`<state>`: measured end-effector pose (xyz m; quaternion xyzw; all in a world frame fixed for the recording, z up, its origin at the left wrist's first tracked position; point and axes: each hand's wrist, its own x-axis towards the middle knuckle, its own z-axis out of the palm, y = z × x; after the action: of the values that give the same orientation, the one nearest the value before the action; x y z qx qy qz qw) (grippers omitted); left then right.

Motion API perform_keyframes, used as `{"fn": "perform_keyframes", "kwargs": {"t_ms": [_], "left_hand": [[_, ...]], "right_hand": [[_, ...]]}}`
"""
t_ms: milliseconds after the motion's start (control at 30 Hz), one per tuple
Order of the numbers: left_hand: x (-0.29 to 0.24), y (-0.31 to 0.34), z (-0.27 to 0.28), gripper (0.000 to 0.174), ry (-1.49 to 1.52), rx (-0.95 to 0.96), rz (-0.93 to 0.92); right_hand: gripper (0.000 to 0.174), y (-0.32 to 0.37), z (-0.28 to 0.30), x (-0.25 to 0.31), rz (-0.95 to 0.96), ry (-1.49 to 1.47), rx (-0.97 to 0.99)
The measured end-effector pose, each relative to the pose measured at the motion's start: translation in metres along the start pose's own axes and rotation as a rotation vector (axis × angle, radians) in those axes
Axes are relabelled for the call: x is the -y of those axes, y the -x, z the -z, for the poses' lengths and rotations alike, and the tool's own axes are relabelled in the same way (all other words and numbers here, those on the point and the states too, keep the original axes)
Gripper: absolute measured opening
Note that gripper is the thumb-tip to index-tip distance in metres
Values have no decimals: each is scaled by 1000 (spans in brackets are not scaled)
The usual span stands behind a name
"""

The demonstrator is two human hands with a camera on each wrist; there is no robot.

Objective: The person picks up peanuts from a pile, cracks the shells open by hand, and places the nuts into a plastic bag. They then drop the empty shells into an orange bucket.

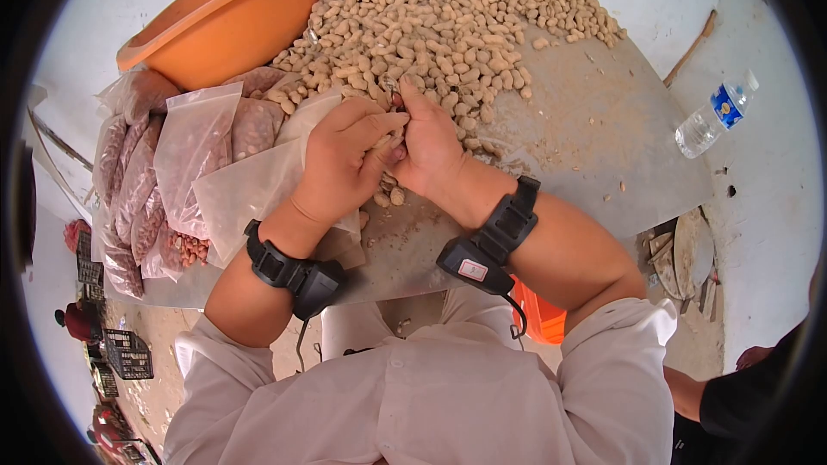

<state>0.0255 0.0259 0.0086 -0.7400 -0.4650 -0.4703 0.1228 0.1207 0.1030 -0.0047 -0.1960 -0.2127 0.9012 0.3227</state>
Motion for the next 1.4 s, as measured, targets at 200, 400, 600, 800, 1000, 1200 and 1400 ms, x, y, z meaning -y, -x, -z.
{"fn": "perform_keyframes", "kwargs": {"t_ms": [200,400,600,800,1000,1200,1400], "left_hand": [[1,0,3,24,68,-53,132],[4,0,8,29,-4,-75,133],[9,-3,9,20,-113,-287,80],[28,0,25,7,1099,-640,706],[37,-4,46,14,1252,-738,627],[43,-3,52,16,1302,-815,635],[46,0,57,13,1265,-877,668]], "right_hand": [[28,2,-5,4,5,28,56],[26,-6,5,7,-15,2,142],[20,-4,4,8,-5,35,188],[12,10,-6,20,-77,807,282],[13,25,-38,20,62,1533,316],[13,11,-52,11,-34,1239,320],[16,8,-59,-9,-123,1169,245]]}}
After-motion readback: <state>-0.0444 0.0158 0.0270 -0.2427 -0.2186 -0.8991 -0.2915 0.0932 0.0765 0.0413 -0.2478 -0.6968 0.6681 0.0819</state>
